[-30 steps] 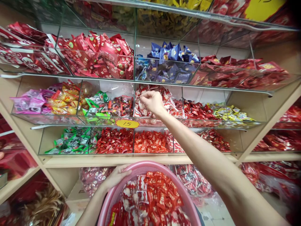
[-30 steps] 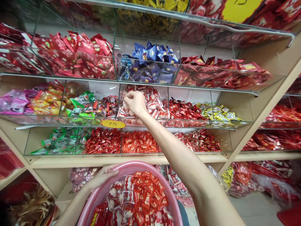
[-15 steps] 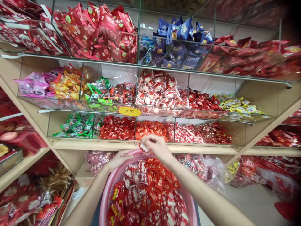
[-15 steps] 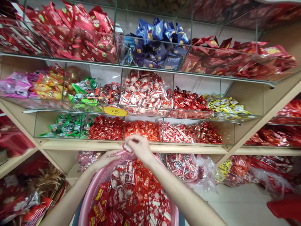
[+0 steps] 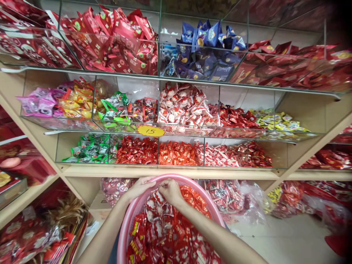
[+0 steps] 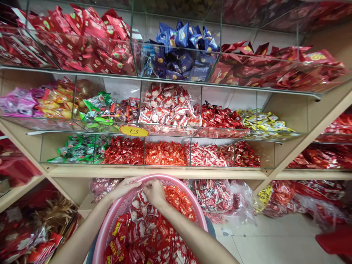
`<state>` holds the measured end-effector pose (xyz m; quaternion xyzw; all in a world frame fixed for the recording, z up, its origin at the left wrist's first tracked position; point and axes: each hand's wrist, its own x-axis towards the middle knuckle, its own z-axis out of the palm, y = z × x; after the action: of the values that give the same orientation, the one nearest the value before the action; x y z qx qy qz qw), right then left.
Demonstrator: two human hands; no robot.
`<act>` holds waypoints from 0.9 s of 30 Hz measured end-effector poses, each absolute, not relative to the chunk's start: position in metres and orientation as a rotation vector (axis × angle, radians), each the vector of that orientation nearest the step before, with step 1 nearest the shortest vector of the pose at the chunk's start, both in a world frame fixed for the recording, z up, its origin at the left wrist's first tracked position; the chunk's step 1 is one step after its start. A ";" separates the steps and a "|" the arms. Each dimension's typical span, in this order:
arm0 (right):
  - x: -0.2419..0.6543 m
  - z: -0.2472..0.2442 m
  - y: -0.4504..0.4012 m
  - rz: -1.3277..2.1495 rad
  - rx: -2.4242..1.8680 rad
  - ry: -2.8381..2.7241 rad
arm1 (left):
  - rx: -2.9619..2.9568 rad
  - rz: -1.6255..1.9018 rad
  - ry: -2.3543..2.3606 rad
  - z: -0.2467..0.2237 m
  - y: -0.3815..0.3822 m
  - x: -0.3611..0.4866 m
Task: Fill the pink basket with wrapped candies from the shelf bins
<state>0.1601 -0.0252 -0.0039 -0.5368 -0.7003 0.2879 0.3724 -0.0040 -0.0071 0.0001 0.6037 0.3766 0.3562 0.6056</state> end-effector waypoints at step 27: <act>0.265 0.228 0.009 -0.323 -1.228 -1.719 | 1.397 0.860 0.927 0.000 -0.004 -0.005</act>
<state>0.2651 0.0092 0.2276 -0.5037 -0.7050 -0.1325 0.4814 -0.0051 -0.0042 0.0003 0.5997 0.3980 0.3691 0.5880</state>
